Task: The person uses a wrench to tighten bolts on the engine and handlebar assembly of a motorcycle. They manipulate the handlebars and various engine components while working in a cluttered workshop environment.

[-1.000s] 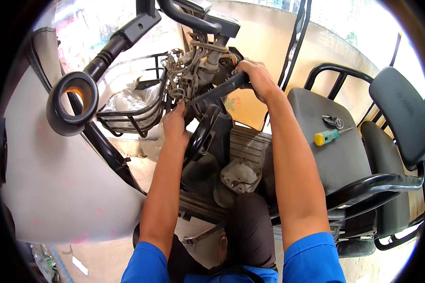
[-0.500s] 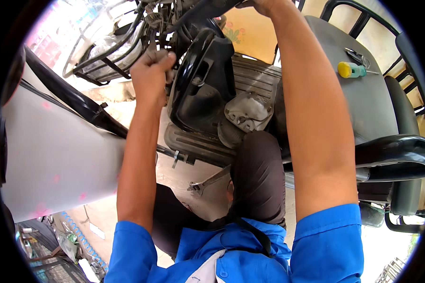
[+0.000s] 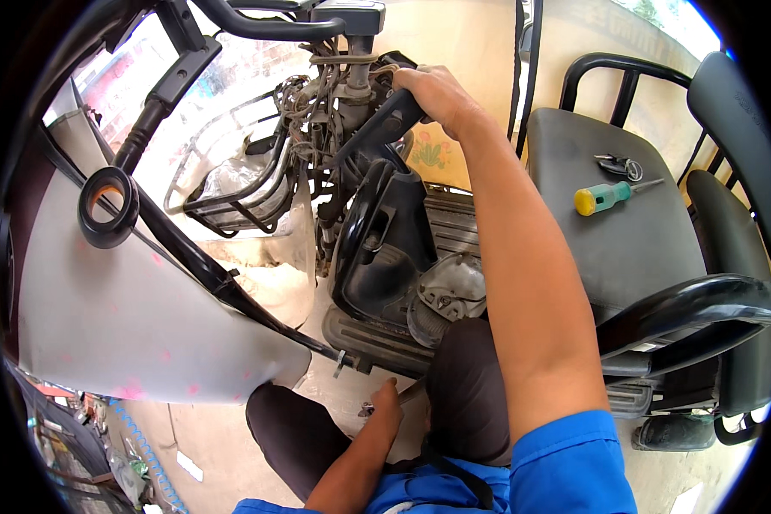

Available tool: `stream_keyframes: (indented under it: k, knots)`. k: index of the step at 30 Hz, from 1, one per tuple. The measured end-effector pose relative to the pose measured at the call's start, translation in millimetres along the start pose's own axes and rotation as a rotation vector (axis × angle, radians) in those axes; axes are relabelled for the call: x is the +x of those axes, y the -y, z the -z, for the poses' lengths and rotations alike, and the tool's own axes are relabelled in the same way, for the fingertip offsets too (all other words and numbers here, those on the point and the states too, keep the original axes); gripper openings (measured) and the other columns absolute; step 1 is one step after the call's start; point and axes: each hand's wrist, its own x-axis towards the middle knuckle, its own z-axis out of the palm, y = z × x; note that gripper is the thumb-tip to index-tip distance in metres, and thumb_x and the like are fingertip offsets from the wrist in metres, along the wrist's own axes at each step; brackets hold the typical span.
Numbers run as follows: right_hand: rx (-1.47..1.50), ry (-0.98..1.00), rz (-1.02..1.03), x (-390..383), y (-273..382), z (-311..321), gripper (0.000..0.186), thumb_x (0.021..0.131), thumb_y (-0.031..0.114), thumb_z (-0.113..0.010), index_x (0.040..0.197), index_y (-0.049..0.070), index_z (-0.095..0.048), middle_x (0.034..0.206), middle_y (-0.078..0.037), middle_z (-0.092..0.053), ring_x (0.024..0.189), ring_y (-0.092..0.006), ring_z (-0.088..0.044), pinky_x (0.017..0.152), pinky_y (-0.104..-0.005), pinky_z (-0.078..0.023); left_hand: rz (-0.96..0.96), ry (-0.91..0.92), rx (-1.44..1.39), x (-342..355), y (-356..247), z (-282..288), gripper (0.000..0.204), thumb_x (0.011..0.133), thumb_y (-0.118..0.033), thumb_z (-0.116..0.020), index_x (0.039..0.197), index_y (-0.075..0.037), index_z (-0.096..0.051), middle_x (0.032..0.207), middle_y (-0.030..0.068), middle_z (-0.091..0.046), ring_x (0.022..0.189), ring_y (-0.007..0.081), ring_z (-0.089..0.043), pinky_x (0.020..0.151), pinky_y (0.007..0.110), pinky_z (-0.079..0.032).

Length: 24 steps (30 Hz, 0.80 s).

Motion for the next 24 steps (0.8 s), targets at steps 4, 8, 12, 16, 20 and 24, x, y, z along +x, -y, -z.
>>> stream_keyframes:
  k: [4,8,12,16,20,24]
  knots:
    - [0.025,-0.02,-0.023,-2,2,-6,0.029,0.081,0.031,-0.056,0.081,0.003,-0.062,0.085,-0.009,-0.056,0.072,-0.0198,-0.052,0.065,-0.0357,-0.044,0.296,0.112,0.082,47,41,6,0.071,0.089,-0.042,-0.066,0.137,0.005,-0.043,0.136,0.0276,-0.045,0.114,0.039,-0.055,0.086,0.054,-0.047]
    - [0.026,-0.027,-0.025,0,-1,-8,0.03,0.079,0.031,-0.057,0.082,0.002,-0.063,0.085,-0.01,-0.056,0.074,-0.0211,-0.053,0.065,-0.0354,-0.044,0.443,0.236,-0.345,73,63,-15,0.055,0.082,-0.034,-0.068,0.124,0.0,-0.057,0.123,0.0255,-0.057,0.108,0.0355,-0.062,0.084,0.046,-0.051]
    - [0.068,-0.021,-0.015,2,-2,-8,0.033,0.077,0.031,-0.059,0.084,-0.001,-0.064,0.083,-0.012,-0.058,0.078,-0.0216,-0.055,0.069,-0.0353,-0.044,0.243,0.59,-0.212,146,93,-9,0.034,0.087,-0.025,-0.063,0.111,-0.001,-0.063,0.108,0.0185,-0.063,0.094,0.0308,-0.064,0.076,0.041,-0.052]
    - [0.037,-0.031,-0.04,5,0,-7,0.038,0.075,0.033,-0.06,0.088,-0.003,-0.065,0.09,-0.016,-0.061,0.085,-0.0264,-0.057,0.078,-0.0374,-0.045,-0.507,0.438,0.913,183,114,11,0.021,0.095,-0.018,-0.052,0.102,-0.002,-0.064,0.095,0.0112,-0.067,0.079,0.0255,-0.065,0.067,0.039,-0.053]
    - [0.014,-0.043,-0.046,2,3,-7,0.041,0.075,0.034,-0.061,0.089,-0.004,-0.065,0.093,-0.017,-0.062,0.086,-0.0285,-0.057,0.081,-0.0387,-0.046,-0.234,0.3,0.928,187,93,24,0.01,0.085,-0.008,-0.057,0.093,-0.003,-0.06,0.086,0.0094,-0.062,0.073,0.0251,-0.062,0.065,0.037,-0.051]
    - [0.012,-0.057,-0.059,0,4,-5,0.042,0.074,0.034,-0.062,0.091,-0.005,-0.065,0.096,-0.018,-0.062,0.088,-0.0287,-0.058,0.082,-0.0392,-0.046,0.554,0.205,-0.944,121,42,33,0.011,0.081,-0.005,-0.061,0.078,-0.007,-0.05,0.068,0.0061,-0.05,0.058,0.024,-0.055,0.056,0.033,-0.049]
